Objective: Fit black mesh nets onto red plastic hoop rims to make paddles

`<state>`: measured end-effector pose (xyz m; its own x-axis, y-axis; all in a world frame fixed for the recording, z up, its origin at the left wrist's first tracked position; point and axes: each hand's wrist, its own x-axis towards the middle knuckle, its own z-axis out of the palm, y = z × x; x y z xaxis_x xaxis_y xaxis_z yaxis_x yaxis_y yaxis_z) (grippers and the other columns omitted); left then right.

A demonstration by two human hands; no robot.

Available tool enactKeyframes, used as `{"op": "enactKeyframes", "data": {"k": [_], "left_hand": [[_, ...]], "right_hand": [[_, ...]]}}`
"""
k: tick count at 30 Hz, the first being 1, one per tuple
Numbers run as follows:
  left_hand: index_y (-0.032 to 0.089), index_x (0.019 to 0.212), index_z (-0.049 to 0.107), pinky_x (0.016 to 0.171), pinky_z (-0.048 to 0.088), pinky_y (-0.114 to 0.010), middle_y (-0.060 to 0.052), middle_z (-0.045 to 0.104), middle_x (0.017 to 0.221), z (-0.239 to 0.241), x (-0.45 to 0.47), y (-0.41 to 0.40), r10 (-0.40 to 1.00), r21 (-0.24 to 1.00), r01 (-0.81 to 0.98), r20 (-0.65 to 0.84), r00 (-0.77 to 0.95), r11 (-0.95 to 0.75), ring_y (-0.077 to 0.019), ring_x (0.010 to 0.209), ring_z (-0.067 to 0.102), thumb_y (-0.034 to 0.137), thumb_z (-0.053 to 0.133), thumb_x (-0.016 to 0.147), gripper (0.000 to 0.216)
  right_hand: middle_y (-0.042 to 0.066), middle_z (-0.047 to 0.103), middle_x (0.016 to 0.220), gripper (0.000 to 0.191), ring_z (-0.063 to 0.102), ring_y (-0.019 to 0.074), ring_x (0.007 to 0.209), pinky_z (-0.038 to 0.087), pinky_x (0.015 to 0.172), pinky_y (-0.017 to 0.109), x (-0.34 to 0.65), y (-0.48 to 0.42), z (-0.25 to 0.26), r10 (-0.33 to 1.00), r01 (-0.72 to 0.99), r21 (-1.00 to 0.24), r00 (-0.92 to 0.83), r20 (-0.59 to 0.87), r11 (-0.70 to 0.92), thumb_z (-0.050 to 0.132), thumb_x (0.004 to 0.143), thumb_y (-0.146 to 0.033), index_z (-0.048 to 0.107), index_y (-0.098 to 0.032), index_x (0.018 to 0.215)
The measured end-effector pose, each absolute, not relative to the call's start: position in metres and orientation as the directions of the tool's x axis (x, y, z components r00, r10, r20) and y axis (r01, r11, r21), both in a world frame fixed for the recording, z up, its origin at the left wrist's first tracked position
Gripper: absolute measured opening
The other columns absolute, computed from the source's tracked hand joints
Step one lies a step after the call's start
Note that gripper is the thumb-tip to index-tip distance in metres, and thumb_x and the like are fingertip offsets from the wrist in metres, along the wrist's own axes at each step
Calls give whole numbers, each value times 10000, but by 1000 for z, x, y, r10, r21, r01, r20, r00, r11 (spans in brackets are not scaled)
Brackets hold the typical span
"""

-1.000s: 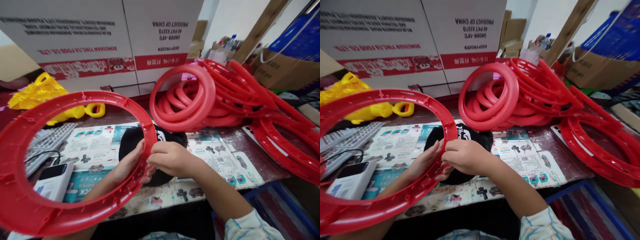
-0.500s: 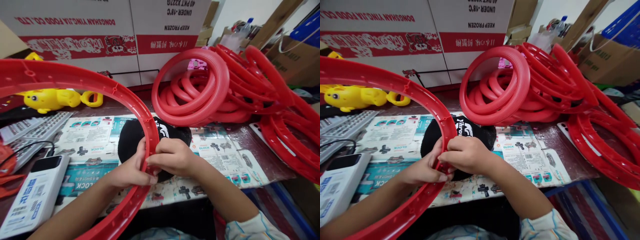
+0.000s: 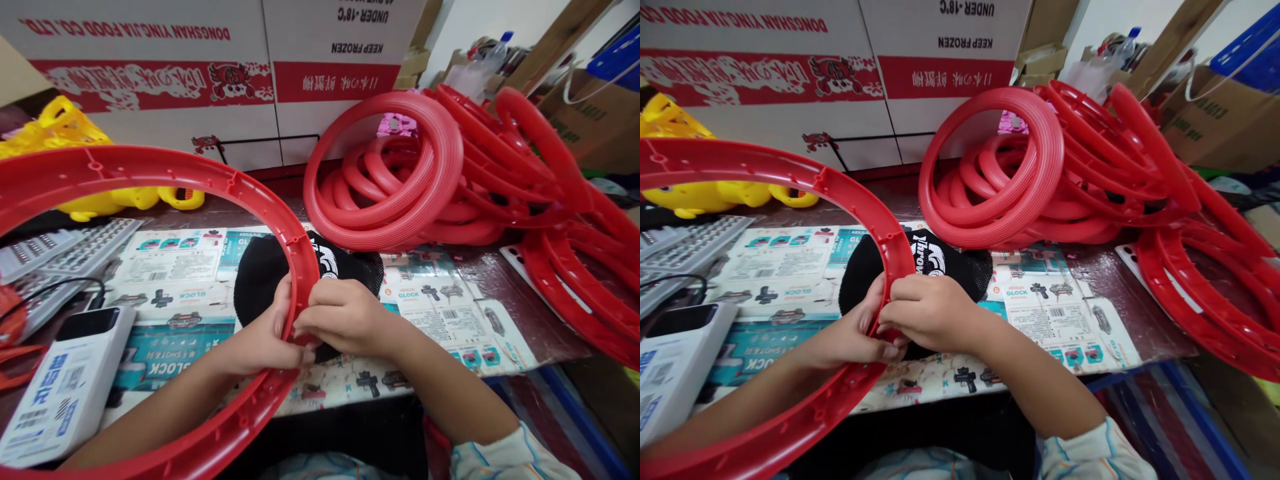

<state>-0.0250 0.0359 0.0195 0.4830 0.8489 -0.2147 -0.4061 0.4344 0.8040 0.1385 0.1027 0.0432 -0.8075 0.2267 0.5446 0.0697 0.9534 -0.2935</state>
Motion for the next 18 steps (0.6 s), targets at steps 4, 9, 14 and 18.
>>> {"op": "enactKeyframes", "data": {"k": [4,9,14,18], "left_hand": [[273,1304,155,499,397,-163,93,561,678,21,-24,35,844,817,-374,-231,485,439,-76,547,501,-13,626,629,872],[267,1271,181,509,408,-174,85,540,711,18,-22,36,845,821,-361,-245,475,441,-76,560,513,15,619,626,820],[287,1267,185,482,378,-173,103,511,682,16,-24,34,849,817,-374,-242,470,439,-67,498,498,19,566,630,789],[294,1245,221,536,421,-195,76,540,765,13,-28,32,852,831,-347,-257,455,435,-84,574,563,-16,548,641,754]], "right_hand": [[5,572,746,272,482,103,674,398,628,213,138,103,43,231,67,-301,-802,550,951,423,929,-108,653,-177,799],[4,563,728,313,463,111,652,381,597,228,138,102,42,211,110,-215,-816,537,970,393,958,-146,644,-179,774],[23,585,730,278,505,114,670,412,621,236,138,99,45,261,144,-257,-818,513,956,485,965,-245,663,-153,771],[21,603,747,210,543,100,660,443,633,214,137,97,46,388,146,-477,-798,461,867,555,930,-244,672,-151,782]]}}
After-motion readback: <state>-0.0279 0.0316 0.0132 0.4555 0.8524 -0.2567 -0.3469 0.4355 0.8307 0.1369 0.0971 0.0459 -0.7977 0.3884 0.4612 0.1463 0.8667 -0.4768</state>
